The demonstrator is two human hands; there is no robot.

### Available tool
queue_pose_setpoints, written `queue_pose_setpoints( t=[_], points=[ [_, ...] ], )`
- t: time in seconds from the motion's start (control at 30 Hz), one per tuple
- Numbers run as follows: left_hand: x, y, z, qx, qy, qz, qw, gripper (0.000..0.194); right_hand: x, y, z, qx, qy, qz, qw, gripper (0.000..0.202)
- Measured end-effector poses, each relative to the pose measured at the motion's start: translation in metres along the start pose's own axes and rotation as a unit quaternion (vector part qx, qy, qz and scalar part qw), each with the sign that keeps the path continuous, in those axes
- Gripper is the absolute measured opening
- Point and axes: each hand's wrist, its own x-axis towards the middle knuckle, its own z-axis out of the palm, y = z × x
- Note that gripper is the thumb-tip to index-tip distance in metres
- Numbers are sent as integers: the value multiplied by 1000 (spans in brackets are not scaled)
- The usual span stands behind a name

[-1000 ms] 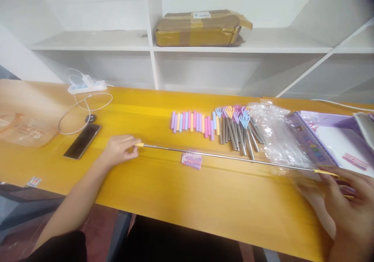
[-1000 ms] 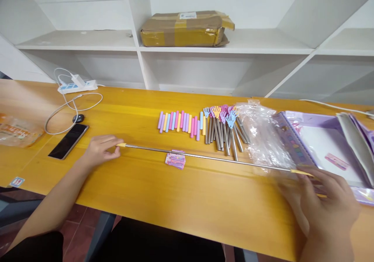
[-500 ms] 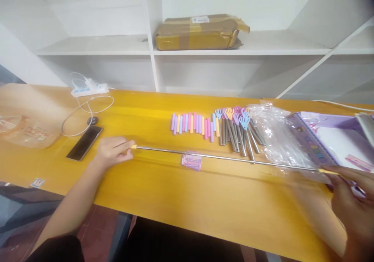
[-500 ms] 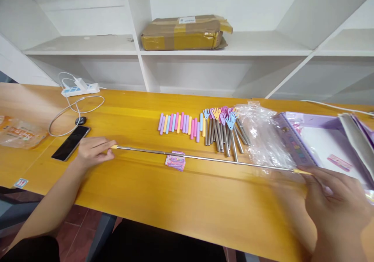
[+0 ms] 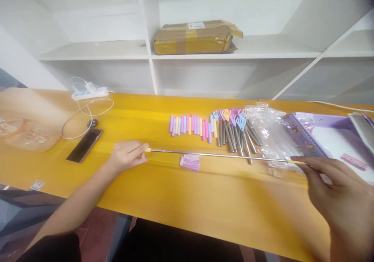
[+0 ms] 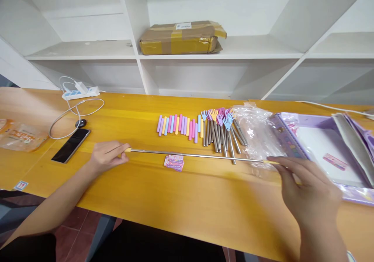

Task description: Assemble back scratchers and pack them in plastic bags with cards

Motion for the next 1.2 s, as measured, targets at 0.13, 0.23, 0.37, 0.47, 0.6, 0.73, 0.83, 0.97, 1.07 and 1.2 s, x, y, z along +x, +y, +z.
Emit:
queue_pose_setpoints(
  t=[0.13, 0.23, 0.37, 0.47, 0.6, 0.73, 0.83, 0.97, 1.07, 1.2],
  points=[
    [15, 28, 19, -32, -25, -23, 999, 38, 12, -49, 17, 115, -53, -110, 986, 14],
    [28, 54, 34, -55, -50, -36, 997, 37, 11, -94, 34, 192, -77, -165, 964, 17],
    [43, 86, 54, -81, -71, -55, 993, 32, 1, -148, 55, 233, -123, -193, 945, 25],
    [45, 95, 60, -72, -63, -71, 993, 27, -4, -167, 70, 231, -132, -183, 946, 27],
    [39, 89, 54, -73, -72, -64, 993, 28, -9, -164, 85, 276, -171, -191, 926, 23],
    [33, 85, 50, -84, -106, -77, 988, 30, -14, -159, 86, 301, -192, -194, 914, 23],
    [31, 85, 53, -99, -121, -87, 984, 31, -12, -158, 82, 293, -190, -192, 917, 21],
    [30, 86, 58, -118, -139, -101, 978, 26, -7, -154, 79, 283, -183, -184, 923, 15],
    [30, 88, 58, -114, -150, -107, 976, 26, -6, -151, 79, 287, -187, -184, 921, 13],
    [30, 89, 55, -108, -165, -110, 974, 26, -5, -150, 79, 289, -184, -186, 921, 13]
  ],
)
